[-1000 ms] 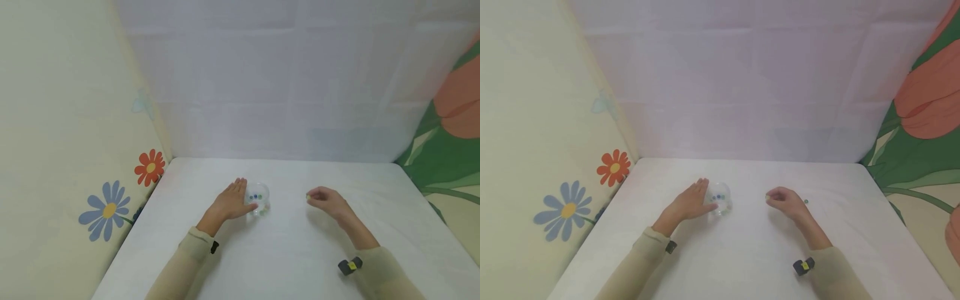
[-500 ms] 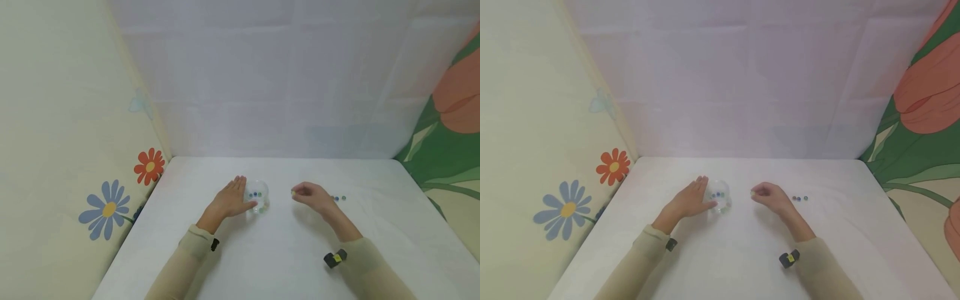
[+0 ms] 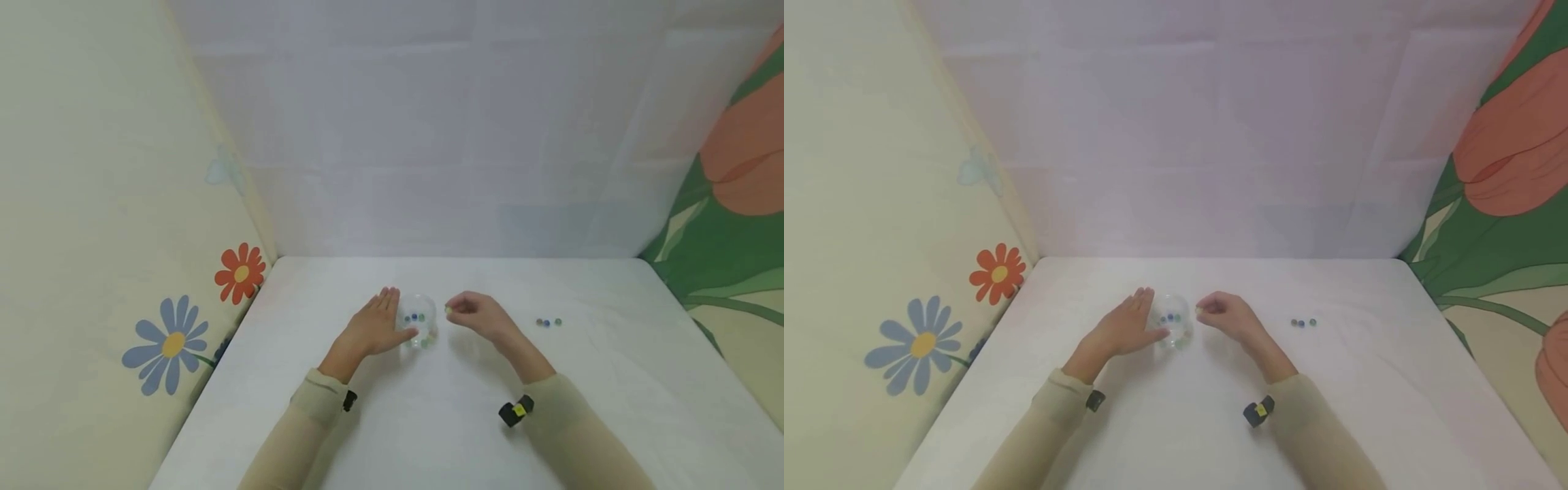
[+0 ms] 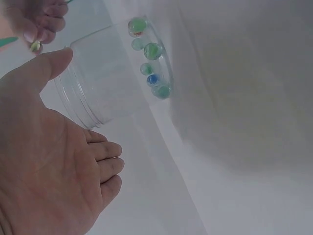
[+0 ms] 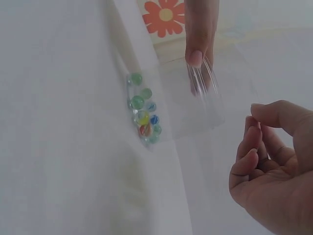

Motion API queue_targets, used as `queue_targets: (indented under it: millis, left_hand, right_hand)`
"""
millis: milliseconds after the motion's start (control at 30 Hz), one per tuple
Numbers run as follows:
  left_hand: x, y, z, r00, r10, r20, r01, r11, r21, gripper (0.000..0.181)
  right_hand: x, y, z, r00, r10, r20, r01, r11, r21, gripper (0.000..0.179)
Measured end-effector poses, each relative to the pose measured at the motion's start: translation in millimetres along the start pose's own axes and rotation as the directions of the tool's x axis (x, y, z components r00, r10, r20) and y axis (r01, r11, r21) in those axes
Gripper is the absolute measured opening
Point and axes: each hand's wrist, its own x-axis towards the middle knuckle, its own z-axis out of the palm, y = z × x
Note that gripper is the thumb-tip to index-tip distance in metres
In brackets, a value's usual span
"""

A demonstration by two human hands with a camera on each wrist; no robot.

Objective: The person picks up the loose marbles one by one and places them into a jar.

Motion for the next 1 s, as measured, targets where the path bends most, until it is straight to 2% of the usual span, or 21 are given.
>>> queue_targets:
  millis: [367, 667, 1000]
  left_hand:
    - [-2.0, -1.0, -2.4, 1.0, 0.001, -0.013, -0.001, 1.0, -0.015, 0.102]
    - [-6.6, 1.0, -1.0, 1.0, 0.001, -0.003, -0.001, 0.999, -0.032, 0.101]
    - [-3.6, 0.7, -5.5, 1.0, 0.029, -0.006, -0.029, 1.0, -0.005, 0.101]
  right_hand:
    - [10.1, -13.1, 20.6, 0.999, -0.025, 0.033, 0.025, 1.0, 0.01, 0.025]
    - [17.8, -13.3, 34.2, 0.999, 0.031, 0.02, -0.031, 1.0, -0.004, 0.024]
    - [22.9, -18.2, 35.4, 1.0, 0.021, -0.005, -0.021, 0.999, -0.033, 0.025]
